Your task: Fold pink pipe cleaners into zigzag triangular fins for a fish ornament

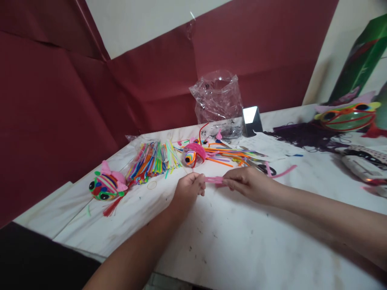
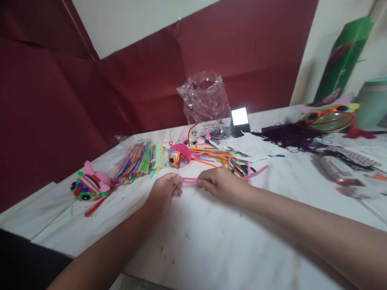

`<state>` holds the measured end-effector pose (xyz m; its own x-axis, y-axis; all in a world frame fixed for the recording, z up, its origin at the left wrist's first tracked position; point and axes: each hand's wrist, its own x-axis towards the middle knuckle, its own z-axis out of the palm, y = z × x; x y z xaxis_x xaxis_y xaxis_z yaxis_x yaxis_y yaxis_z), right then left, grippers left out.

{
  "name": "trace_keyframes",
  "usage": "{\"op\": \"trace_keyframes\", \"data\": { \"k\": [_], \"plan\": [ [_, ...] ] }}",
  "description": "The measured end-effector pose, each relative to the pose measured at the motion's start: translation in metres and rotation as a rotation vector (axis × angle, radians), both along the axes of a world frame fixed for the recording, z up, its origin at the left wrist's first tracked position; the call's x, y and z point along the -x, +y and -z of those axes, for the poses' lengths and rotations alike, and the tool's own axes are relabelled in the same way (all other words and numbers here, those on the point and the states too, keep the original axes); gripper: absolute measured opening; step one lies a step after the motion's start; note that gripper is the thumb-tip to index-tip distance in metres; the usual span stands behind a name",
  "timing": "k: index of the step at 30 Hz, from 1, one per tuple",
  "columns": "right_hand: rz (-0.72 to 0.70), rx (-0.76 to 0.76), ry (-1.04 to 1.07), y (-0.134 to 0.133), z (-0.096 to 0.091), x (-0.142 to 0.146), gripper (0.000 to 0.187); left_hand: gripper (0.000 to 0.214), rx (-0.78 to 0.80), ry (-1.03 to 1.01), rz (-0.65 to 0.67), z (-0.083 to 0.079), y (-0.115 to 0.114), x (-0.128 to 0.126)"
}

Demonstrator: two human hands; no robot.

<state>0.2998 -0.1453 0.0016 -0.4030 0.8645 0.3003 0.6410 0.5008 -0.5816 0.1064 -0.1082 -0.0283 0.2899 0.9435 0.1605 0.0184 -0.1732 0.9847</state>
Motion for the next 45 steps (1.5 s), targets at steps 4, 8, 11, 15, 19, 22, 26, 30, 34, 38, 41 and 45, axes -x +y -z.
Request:
{"op": "trace_keyframes", "data": {
  "k": [4, 8, 11, 15, 19, 22, 26, 30, 34, 38, 41, 45],
  "plan": [
    [-0.041, 0.201, 0.117, 0.002, 0.007, 0.002, 0.029, 0.019, -0.148, 0.144, -0.054, -0.006, -0.008, 0.005],
    [-0.146, 0.496, 0.297, 0.003, 0.009, 0.001, 0.034, 0.017, -0.551, 0.314, -0.169, -0.015, -0.019, 0.009],
    [-0.144, 0.428, 0.282, 0.001, 0.007, 0.001, 0.037, 0.017, -0.482, 0.281, -0.189, -0.017, -0.019, 0.009],
    [-0.092, 0.376, 0.254, 0.001, 0.005, 0.002, 0.039, 0.020, -0.521, 0.261, -0.234, -0.016, -0.012, 0.010],
    [-0.101, 0.366, 0.210, 0.005, 0.008, 0.001, 0.042, 0.017, -0.849, 0.444, -0.042, -0.012, -0.007, 0.011],
    [-0.111, 0.356, 0.191, 0.007, 0.012, 0.001, 0.040, 0.019, -0.864, 0.549, 0.035, -0.009, -0.006, 0.009],
    [-0.046, 0.206, 0.109, 0.005, 0.016, 0.002, 0.027, 0.018, -0.616, 0.557, -0.026, -0.010, -0.009, 0.006],
    [0.018, -0.147, -0.072, -0.001, 0.019, 0.004, 0.028, 0.018, -0.207, 0.457, 0.008, -0.013, -0.013, 0.004],
    [-0.063, -0.368, -0.195, -0.004, 0.023, 0.005, 0.028, 0.018, -0.118, 0.405, 0.030, -0.012, -0.017, 0.001],
    [0.054, -0.331, -0.133, -0.006, 0.022, 0.008, 0.027, 0.015, -0.277, 0.363, -0.107, -0.011, -0.021, -0.002],
    [0.098, -0.287, -0.054, -0.006, 0.022, 0.009, 0.022, 0.018, -0.171, 0.230, -0.122, -0.009, -0.016, -0.002],
    [0.088, -0.317, -0.081, -0.005, 0.025, 0.007, 0.021, 0.026, -0.048, 0.124, -0.058, -0.004, -0.007, 0.002]
  ]
}}
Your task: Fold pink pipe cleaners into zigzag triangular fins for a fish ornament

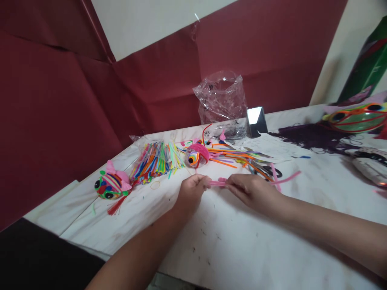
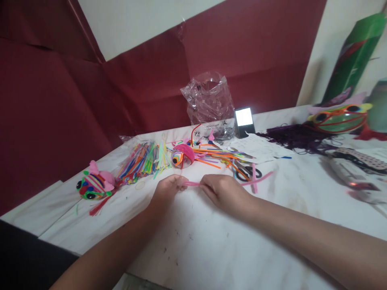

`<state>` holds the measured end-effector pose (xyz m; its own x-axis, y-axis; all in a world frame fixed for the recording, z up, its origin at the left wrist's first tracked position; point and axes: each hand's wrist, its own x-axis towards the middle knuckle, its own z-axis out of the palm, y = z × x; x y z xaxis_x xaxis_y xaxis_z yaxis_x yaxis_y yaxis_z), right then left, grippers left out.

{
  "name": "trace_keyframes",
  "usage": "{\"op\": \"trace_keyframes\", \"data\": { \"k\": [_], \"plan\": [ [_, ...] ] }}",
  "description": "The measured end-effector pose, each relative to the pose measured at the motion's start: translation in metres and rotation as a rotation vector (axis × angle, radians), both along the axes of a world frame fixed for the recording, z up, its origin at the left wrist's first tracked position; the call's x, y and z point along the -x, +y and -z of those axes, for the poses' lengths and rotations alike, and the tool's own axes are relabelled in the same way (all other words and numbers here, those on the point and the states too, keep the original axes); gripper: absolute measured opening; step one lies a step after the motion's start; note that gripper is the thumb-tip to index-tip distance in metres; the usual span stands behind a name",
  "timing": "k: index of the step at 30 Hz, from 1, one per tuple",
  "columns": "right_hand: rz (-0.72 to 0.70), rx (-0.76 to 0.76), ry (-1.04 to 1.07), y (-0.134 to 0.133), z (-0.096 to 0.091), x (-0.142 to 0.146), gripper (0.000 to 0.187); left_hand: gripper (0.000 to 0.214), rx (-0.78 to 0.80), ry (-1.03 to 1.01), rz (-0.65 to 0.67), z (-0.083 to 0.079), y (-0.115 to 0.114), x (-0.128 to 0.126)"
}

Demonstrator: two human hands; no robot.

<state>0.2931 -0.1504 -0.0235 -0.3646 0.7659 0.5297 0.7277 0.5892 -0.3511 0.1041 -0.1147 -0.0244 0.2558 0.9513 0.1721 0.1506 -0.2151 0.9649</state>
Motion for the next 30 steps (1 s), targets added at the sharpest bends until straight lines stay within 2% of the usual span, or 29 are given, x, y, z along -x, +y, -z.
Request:
{"op": "trace_keyframes", "data": {
  "k": [4, 9, 11, 14, 16, 22, 25, 30],
  "plan": [
    [-0.020, -0.069, -0.053, -0.001, 0.003, 0.001, 0.025, 0.024, 0.004, -0.013, -0.004, 0.005, 0.000, 0.000],
    [0.006, -0.074, 0.009, -0.007, -0.001, 0.007, 0.026, 0.027, 0.052, -0.347, 0.032, 0.004, -0.007, -0.006],
    [0.051, -0.050, 0.074, -0.008, -0.003, 0.008, 0.025, 0.027, 0.056, -0.393, 0.066, 0.003, -0.009, -0.008],
    [0.078, -0.011, 0.142, -0.009, -0.002, 0.012, 0.023, 0.022, 0.080, -0.278, 0.147, 0.005, -0.011, -0.011],
    [0.059, 0.026, 0.152, -0.010, 0.001, 0.015, 0.024, 0.018, 0.112, -0.220, 0.146, 0.008, -0.011, -0.013],
    [0.008, 0.192, 0.240, -0.012, 0.005, 0.021, 0.024, 0.020, 0.133, -0.384, 0.088, 0.009, -0.006, -0.013],
    [-0.005, 0.258, 0.278, -0.012, 0.005, 0.020, 0.024, 0.018, 0.156, -0.391, 0.093, 0.007, -0.004, -0.010],
    [0.005, 0.275, 0.284, -0.011, 0.005, 0.019, 0.021, 0.019, 0.136, -0.217, 0.135, 0.008, -0.007, -0.010]
  ]
}}
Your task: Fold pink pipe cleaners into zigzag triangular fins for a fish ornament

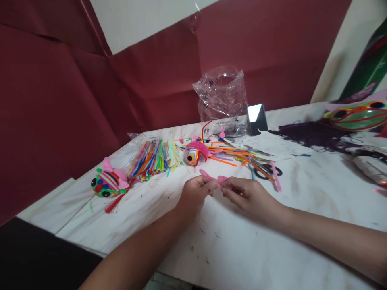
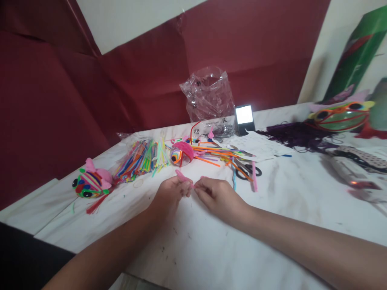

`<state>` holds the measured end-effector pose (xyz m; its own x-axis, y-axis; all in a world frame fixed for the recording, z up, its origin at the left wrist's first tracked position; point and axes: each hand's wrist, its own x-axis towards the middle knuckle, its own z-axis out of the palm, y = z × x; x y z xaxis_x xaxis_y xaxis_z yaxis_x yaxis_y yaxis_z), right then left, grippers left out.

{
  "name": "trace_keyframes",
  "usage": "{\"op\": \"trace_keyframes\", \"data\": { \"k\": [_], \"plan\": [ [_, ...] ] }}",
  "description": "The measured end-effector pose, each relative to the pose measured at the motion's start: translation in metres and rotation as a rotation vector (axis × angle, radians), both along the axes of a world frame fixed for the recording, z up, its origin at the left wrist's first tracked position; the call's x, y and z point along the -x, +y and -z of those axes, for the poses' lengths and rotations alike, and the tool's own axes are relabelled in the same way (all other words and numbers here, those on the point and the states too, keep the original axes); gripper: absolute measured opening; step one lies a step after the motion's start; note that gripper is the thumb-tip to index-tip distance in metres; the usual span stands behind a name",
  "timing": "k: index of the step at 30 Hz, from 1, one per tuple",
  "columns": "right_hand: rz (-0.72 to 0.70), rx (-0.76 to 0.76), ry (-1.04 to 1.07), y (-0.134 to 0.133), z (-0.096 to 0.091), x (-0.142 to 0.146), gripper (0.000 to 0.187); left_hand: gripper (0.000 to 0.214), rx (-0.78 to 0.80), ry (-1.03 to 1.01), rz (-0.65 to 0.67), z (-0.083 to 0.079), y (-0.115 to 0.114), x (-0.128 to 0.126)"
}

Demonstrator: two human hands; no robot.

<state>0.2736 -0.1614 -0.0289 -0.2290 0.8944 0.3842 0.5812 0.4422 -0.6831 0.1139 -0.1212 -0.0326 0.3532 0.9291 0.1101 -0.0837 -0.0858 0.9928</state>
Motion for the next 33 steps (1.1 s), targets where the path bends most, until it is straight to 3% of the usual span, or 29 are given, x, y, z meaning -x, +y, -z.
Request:
{"op": "trace_keyframes", "data": {
  "k": [6, 14, 18, 20, 22, 26, 30, 33],
  "plan": [
    [0.011, 0.000, -0.027, 0.000, 0.001, 0.001, 0.018, 0.022, -0.082, 0.178, -0.047, -0.001, -0.004, 0.000],
    [0.015, 0.025, -0.007, -0.002, -0.005, 0.000, 0.020, 0.020, -0.120, 0.230, -0.032, -0.008, -0.007, 0.000],
    [-0.018, 0.100, 0.065, 0.003, -0.013, -0.004, 0.026, 0.019, 0.002, 0.188, 0.214, -0.006, -0.009, -0.001],
    [-0.014, 0.151, 0.075, 0.012, -0.012, -0.010, 0.030, 0.021, 0.102, 0.149, 0.251, -0.004, -0.006, -0.001],
    [0.054, 0.141, 0.027, 0.024, -0.007, -0.019, 0.031, 0.017, 0.149, 0.145, 0.139, -0.003, 0.000, 0.001],
    [0.164, -0.045, -0.260, 0.043, 0.007, -0.035, 0.026, 0.009, 0.102, 0.244, -0.075, -0.005, 0.015, 0.009],
    [0.114, -0.141, -0.519, 0.045, 0.019, -0.036, 0.030, 0.012, 0.071, 0.376, -0.069, -0.006, 0.019, 0.010],
    [0.153, -0.066, -0.476, 0.043, 0.023, -0.030, 0.024, 0.013, 0.034, 0.429, -0.043, -0.004, 0.017, 0.008]
  ]
}}
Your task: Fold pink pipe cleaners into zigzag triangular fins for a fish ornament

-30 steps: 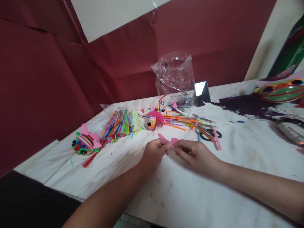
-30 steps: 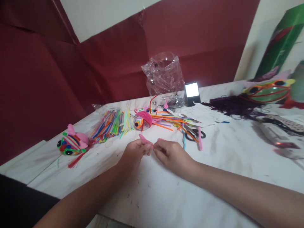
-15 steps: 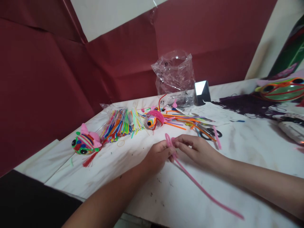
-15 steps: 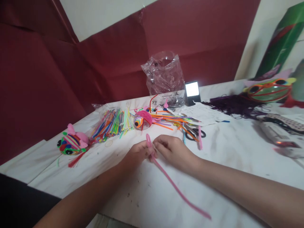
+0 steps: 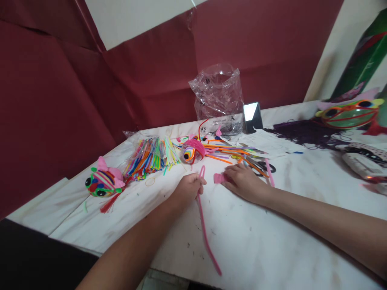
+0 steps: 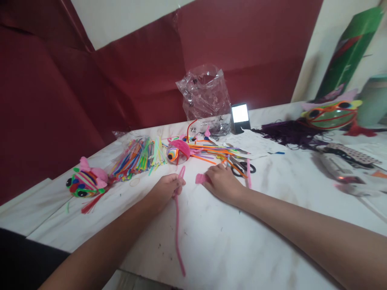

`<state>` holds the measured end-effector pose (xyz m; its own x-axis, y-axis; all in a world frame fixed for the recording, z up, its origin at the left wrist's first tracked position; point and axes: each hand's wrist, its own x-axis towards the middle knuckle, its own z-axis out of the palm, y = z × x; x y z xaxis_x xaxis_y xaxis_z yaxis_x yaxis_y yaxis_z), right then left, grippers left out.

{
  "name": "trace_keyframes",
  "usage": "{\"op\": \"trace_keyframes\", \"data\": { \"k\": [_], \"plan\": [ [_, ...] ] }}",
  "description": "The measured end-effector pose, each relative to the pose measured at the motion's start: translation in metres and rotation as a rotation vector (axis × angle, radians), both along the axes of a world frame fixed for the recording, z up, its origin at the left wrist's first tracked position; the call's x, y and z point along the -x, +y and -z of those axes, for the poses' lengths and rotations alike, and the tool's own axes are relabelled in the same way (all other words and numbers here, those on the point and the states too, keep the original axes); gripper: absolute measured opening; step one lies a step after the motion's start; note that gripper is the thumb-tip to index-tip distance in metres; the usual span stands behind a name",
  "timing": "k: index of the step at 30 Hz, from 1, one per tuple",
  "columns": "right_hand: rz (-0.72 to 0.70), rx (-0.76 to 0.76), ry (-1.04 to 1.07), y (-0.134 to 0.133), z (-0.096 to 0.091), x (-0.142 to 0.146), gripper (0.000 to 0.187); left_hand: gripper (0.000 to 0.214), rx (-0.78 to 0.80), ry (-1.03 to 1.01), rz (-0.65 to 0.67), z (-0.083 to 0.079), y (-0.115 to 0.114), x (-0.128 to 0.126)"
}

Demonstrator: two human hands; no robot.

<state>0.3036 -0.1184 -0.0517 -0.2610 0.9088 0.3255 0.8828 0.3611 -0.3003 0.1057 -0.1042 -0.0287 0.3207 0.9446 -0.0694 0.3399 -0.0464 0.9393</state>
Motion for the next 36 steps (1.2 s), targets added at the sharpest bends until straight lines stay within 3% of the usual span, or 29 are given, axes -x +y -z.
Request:
{"op": "trace_keyframes", "data": {
  "k": [5, 9, 14, 19, 25, 30, 36],
  "plan": [
    [-0.040, 0.083, 0.165, 0.001, 0.001, 0.003, 0.013, 0.013, -0.058, 0.004, -0.011, 0.005, 0.001, 0.000],
    [-0.146, 0.190, 0.261, 0.001, -0.004, -0.001, 0.017, 0.016, -0.091, 0.020, -0.046, 0.005, 0.002, 0.001],
    [-0.293, 0.399, 0.503, -0.007, -0.015, 0.006, 0.021, 0.021, -0.066, 0.030, 0.075, 0.000, -0.008, -0.002],
    [-0.237, 0.418, 0.808, -0.011, -0.020, 0.013, 0.018, 0.033, -0.029, 0.094, 0.232, 0.000, -0.014, -0.004],
    [-0.222, 0.422, 1.006, -0.009, -0.022, 0.013, 0.030, 0.028, 0.002, 0.084, 0.258, 0.002, -0.012, -0.002],
    [-0.141, 0.538, 0.963, -0.011, -0.023, 0.013, 0.030, 0.029, 0.015, 0.040, 0.206, 0.001, -0.014, -0.003],
    [-0.154, 0.428, 0.928, -0.015, -0.025, 0.016, 0.026, 0.029, 0.021, 0.042, 0.204, 0.001, -0.015, -0.004]
  ]
}}
